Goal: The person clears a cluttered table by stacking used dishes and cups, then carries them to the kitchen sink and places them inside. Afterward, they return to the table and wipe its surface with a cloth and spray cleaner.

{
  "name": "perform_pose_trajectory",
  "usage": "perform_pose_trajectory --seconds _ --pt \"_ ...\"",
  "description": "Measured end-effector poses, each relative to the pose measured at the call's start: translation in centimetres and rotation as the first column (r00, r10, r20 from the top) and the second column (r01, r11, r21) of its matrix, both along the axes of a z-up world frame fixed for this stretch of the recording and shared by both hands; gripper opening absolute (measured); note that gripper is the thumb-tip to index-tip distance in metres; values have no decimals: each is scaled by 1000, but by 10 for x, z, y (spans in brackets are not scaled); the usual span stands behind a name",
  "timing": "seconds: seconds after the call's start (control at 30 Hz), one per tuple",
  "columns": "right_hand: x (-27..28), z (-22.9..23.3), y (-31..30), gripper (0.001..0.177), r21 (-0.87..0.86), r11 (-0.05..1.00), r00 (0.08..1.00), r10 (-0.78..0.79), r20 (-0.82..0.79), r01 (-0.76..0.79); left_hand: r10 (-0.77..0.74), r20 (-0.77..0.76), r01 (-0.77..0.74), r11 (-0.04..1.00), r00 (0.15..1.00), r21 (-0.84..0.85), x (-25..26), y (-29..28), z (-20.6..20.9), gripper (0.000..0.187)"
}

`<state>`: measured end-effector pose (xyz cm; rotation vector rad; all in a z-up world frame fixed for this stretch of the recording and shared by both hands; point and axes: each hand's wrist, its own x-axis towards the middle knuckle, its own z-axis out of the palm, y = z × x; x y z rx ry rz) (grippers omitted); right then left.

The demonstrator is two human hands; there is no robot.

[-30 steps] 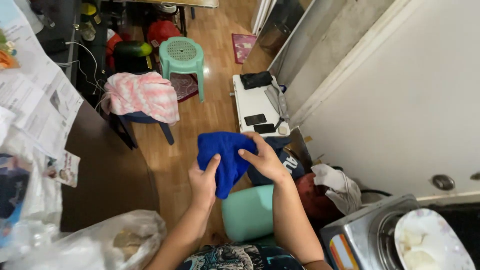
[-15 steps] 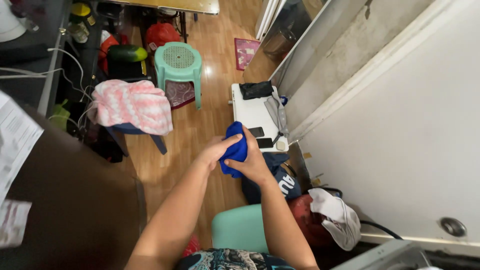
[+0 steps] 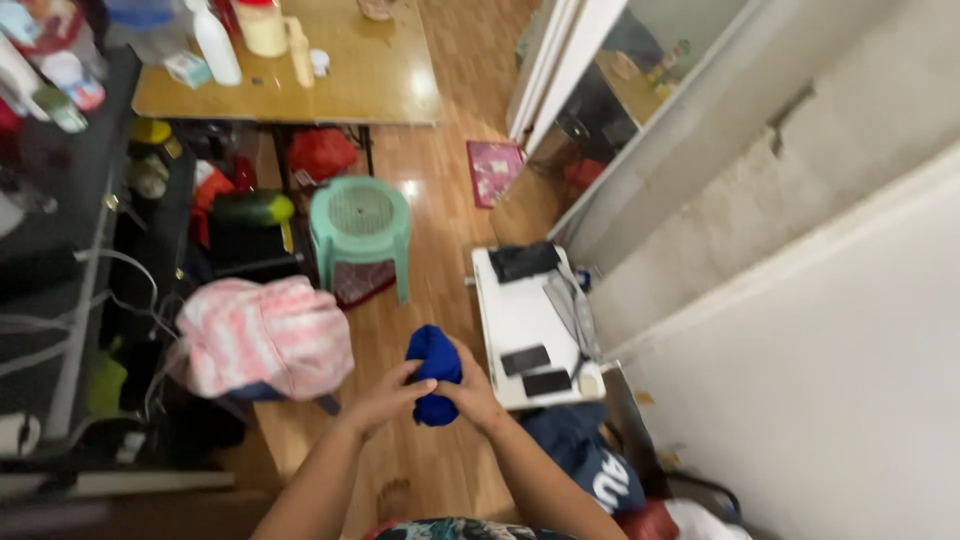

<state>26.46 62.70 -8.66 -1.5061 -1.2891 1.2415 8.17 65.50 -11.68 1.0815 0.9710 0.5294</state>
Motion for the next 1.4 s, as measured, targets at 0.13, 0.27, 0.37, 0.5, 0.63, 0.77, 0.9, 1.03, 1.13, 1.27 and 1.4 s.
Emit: perform_pose_trajectory --seconds 0.13,0.27,0.37,0.5,0.63,0.77,0.9,1.03,1.13,1.27,1.4 --pt "-28 14 71 95 7 1000 993 -1 -118 2 97 -70 -96 995 993 17 -17 65 25 79" --pt "-33 49 122 114 126 992 995 38 -87 -27 252 164 -264 963 954 57 2 129 -22 60" --pt "-14 56 159 109 195 981 998 -9 -61 21 265 224 -292 952 938 97 22 154 10 51" --pt "28 11 215 86 180 971 960 -107 -261 157 249 135 -280 901 959 331 48 192 30 44" --pt "47 6 273 73 164 979 969 -78 -235 118 317 23 -270 767 948 582 63 246 9 37" --pt "75 -7 336 74 121 983 956 -102 -275 139 462 -54 -370 769 885 521 71 300 -15 28" --pt "105 -42 402 78 105 984 968 -114 -223 141 614 26 -523 648 789 554 79 353 -72 27" --pt "104 -26 448 76 86 979 961 -161 -226 184 663 -31 -556 652 748 515 82 384 -45 22" --pt "107 -33 491 70 47 983 937 -157 -313 180 620 -197 -560 777 759 287 84 417 -19 26" --pt "110 -66 552 69 69 974 951 -191 -244 214 568 -237 -514 819 788 256 71 486 -77 27" --pt "120 -61 625 70 73 970 954 -213 -209 233 575 -233 -478 800 784 363 73 560 -92 28"
